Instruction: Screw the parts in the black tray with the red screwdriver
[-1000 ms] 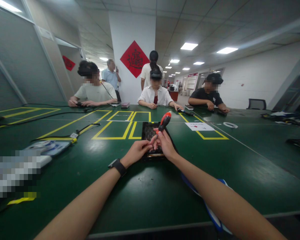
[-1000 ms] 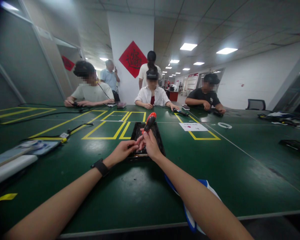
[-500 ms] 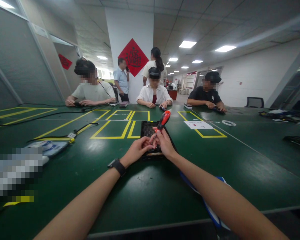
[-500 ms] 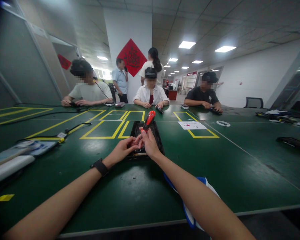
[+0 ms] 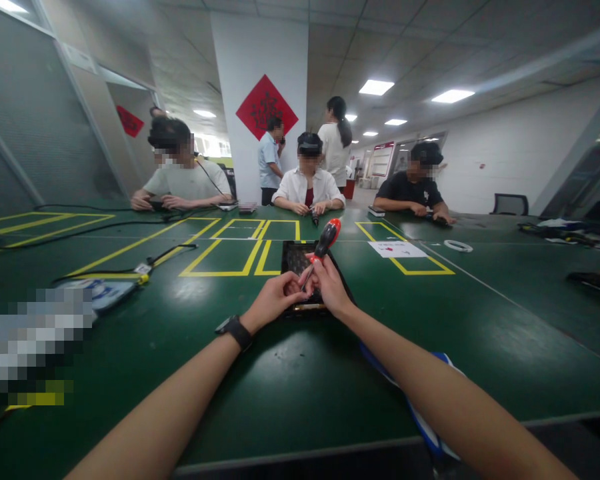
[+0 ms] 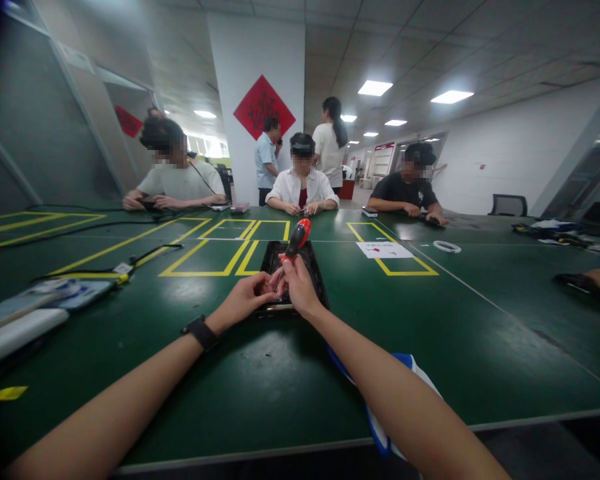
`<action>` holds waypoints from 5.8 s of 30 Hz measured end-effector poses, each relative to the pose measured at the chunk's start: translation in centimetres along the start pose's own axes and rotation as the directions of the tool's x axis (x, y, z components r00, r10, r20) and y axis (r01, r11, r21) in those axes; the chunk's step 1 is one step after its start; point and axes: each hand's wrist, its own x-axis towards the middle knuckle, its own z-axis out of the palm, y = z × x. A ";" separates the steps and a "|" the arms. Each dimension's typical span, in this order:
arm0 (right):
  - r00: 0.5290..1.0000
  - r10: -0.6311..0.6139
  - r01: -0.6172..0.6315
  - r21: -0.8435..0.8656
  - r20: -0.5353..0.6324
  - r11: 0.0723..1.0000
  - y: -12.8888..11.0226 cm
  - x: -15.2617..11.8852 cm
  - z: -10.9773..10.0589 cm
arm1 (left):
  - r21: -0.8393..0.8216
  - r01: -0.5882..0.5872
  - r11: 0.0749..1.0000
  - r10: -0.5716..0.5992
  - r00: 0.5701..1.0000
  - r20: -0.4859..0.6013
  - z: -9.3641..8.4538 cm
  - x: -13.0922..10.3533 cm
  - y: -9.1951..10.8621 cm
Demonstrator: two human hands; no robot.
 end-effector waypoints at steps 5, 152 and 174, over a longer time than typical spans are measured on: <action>1.000 0.009 -0.009 0.008 0.007 1.000 -0.2 -0.1 0.1 | 0.031 0.000 1.000 0.000 1.000 -0.008 -0.1 0.1 -0.4; 1.000 -0.002 0.002 -0.021 -0.029 1.000 -0.4 -0.1 0.2 | 0.082 -0.006 0.997 0.007 1.000 -0.013 -0.2 0.1 -0.5; 0.999 0.007 -0.006 -0.029 0.034 1.000 0.0 0.0 0.0 | 0.067 -0.025 0.997 0.022 0.999 0.037 -0.3 0.1 -0.5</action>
